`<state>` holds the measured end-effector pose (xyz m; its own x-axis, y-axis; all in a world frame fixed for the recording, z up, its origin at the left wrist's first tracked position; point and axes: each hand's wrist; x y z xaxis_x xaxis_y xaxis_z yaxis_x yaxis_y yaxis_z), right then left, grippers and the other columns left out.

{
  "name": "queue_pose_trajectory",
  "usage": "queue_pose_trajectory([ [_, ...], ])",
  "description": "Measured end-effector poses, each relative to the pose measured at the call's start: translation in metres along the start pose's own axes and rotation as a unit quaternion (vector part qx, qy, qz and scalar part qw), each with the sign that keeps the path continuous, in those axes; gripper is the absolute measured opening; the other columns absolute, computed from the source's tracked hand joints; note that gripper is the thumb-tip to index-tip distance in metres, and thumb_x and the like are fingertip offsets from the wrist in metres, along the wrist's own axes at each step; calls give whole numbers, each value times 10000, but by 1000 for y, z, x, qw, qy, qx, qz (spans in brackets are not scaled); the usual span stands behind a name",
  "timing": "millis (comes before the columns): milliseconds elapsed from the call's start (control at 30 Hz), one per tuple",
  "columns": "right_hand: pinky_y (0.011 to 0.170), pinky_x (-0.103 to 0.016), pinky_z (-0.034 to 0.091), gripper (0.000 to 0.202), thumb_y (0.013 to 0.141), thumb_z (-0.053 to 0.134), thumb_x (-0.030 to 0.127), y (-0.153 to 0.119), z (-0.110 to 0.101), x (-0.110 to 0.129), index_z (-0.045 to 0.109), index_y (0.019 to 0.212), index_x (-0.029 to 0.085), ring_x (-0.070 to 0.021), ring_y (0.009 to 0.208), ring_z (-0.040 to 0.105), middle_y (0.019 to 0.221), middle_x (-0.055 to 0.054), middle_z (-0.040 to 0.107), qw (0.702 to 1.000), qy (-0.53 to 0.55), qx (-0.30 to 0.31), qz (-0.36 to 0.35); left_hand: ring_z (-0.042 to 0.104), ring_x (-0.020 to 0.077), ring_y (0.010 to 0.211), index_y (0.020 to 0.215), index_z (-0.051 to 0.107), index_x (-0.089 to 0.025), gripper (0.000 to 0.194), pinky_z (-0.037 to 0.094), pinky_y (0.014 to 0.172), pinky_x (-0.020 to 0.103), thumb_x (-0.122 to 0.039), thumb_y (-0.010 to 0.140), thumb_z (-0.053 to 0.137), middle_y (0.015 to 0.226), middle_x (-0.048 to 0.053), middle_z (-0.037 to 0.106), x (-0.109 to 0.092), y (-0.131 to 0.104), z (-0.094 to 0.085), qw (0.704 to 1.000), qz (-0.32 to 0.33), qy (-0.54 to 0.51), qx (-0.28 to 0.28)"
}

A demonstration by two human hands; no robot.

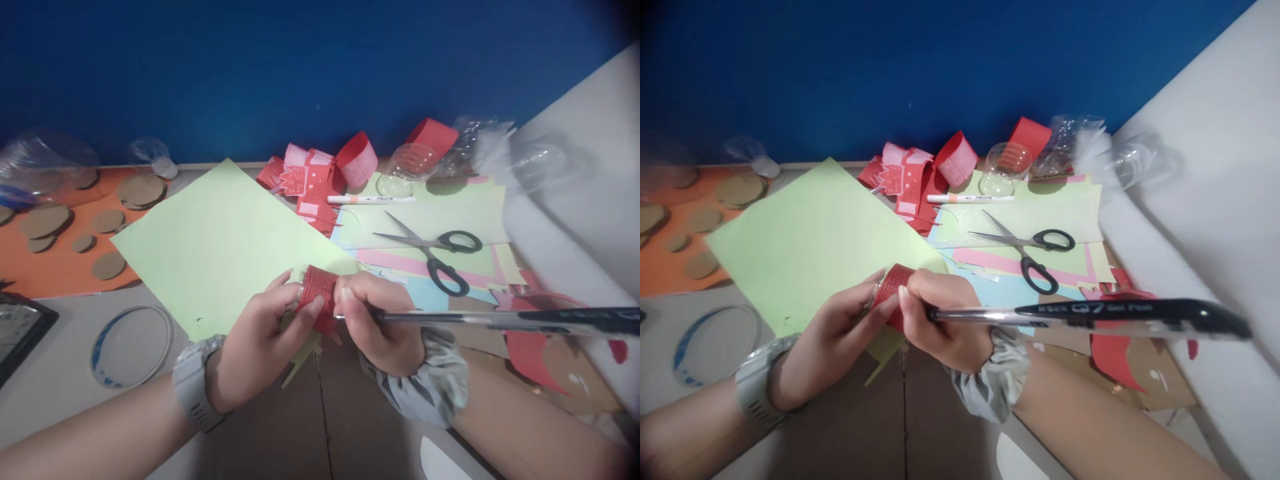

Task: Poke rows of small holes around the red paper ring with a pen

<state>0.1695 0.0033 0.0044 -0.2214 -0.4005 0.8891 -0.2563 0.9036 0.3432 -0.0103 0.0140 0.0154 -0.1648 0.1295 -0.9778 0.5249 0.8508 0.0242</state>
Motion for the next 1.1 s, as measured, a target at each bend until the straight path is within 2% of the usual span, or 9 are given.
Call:
queue_pose_trajectory([
  [100,506,-305,354,329,1010,512,221,-1,-1,0,460,685,245,-134,506,460,597,36,490,999,-16,23,-19,535,145,741,734,578,-172,303,438,872,312,-201,1017,473,761,-1,610,-1,0,0,1000,-4,-1,-1],
  [167,492,-302,343,315,1017,516,248,-1,0,-2,486,704,243,-134,501,449,604,34,485,1000,0,-16,-19,566,154,777,744,613,-172,314,437,884,311,-207,1023,474,780,8,651,-1,0,0,1000,-10,-2,1],
  [300,490,-308,317,318,1057,479,333,3,6,-8,512,753,246,-139,497,391,630,33,449,974,61,-216,-2,635,163,838,779,697,-176,351,430,937,308,-245,1044,477,833,16,733,-2,-3,1,1000,-29,-7,3],
  [400,499,-311,312,264,1033,546,371,7,10,-12,541,797,252,-146,534,401,688,22,478,947,111,-301,-7,642,164,838,795,721,-180,354,433,978,306,-288,1047,496,804,6,745,-2,-6,1,1000,-17,-10,-19],
  [500,558,-316,362,169,1019,577,363,8,10,-12,578,886,260,-166,656,489,825,-3,529,954,102,-280,-6,670,158,821,897,768,-195,306,460,978,299,-270,1045,511,857,3,772,-3,-7,2,999,-1,-8,-44],
  [667,711,-353,435,142,1040,537,352,4,6,-8,628,968,270,-199,825,560,872,-23,561,978,32,-204,-18,691,205,1002,983,802,-231,272,496,1013,320,-242,1034,535,996,37,796,-1,-9,3,994,35,12,-106],
  [767,723,-356,451,140,1048,521,346,-2,9,-7,630,998,275,-192,789,572,832,-14,577,982,57,-178,-15,696,201,1042,1048,792,-264,260,488,1070,334,-216,1030,536,1067,22,797,4,-12,3,988,58,52,-130],
  [900,632,-315,433,157,1054,508,330,-8,12,-4,632,982,266,-153,658,549,770,8,569,983,83,-155,60,720,194,1057,1169,722,-293,287,546,1007,297,-139,982,569,1145,9,791,5,-16,3,973,93,114,-177],
  [1100,578,-288,420,354,1011,507,536,3,3,5,647,928,221,-153,619,511,717,4,566,973,175,-17,148,714,200,1141,1157,679,-239,349,483,1136,345,-42,879,603,1107,44,810,4,-16,-2,952,207,205,-93],
])
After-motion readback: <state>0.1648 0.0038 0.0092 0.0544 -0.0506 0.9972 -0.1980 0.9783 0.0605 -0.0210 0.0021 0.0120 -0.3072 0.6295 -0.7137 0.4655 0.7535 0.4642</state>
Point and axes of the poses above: each hand's wrist, its own y-axis towards the middle knuckle, its own z-axis out of the palm, x = y × z
